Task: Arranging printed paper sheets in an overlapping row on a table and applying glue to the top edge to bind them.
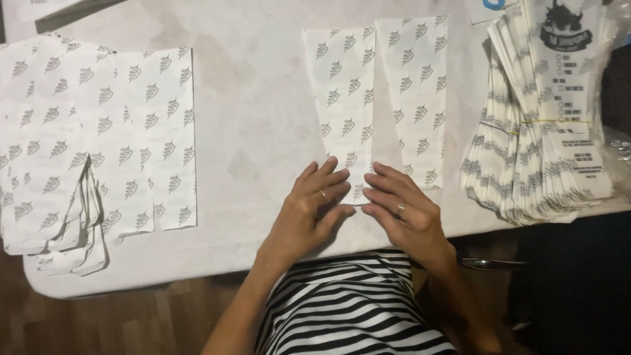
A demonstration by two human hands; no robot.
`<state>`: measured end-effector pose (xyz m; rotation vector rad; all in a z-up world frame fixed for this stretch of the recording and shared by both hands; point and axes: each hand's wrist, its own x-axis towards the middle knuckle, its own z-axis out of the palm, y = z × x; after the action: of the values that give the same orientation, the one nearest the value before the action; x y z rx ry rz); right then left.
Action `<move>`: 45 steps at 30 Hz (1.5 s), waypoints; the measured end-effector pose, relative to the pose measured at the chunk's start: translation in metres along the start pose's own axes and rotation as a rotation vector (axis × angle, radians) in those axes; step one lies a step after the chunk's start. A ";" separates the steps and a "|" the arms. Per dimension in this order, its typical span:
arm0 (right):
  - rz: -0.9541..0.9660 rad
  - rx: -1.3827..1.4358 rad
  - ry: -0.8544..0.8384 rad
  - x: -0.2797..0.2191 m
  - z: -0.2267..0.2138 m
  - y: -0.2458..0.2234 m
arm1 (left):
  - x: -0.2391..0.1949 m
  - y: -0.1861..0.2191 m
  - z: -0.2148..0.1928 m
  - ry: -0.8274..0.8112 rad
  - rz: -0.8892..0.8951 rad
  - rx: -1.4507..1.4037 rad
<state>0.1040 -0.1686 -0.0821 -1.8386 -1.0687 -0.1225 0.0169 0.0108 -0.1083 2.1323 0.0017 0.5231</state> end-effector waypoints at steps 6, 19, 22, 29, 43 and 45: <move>0.068 0.001 0.019 0.003 0.011 0.002 | -0.006 -0.001 0.013 0.097 -0.012 0.003; 0.095 -0.046 0.080 -0.004 -0.011 0.011 | 0.002 0.011 0.000 -0.105 -0.066 0.090; 0.091 -0.251 0.119 -0.011 -0.034 0.021 | 0.011 0.023 0.001 -0.168 -0.027 0.221; 0.137 -0.428 0.045 -0.021 -0.044 0.027 | 0.022 0.019 0.036 -0.166 0.046 0.308; 0.077 -0.531 0.078 -0.028 -0.042 0.038 | 0.016 0.019 0.031 -0.076 0.045 0.186; 0.042 -0.469 0.069 -0.025 -0.035 0.031 | 0.012 0.010 -0.007 0.000 0.030 0.252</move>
<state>0.1231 -0.2161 -0.0973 -2.2533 -1.0102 -0.4393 0.0237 0.0130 -0.0928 2.3810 0.0377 0.5648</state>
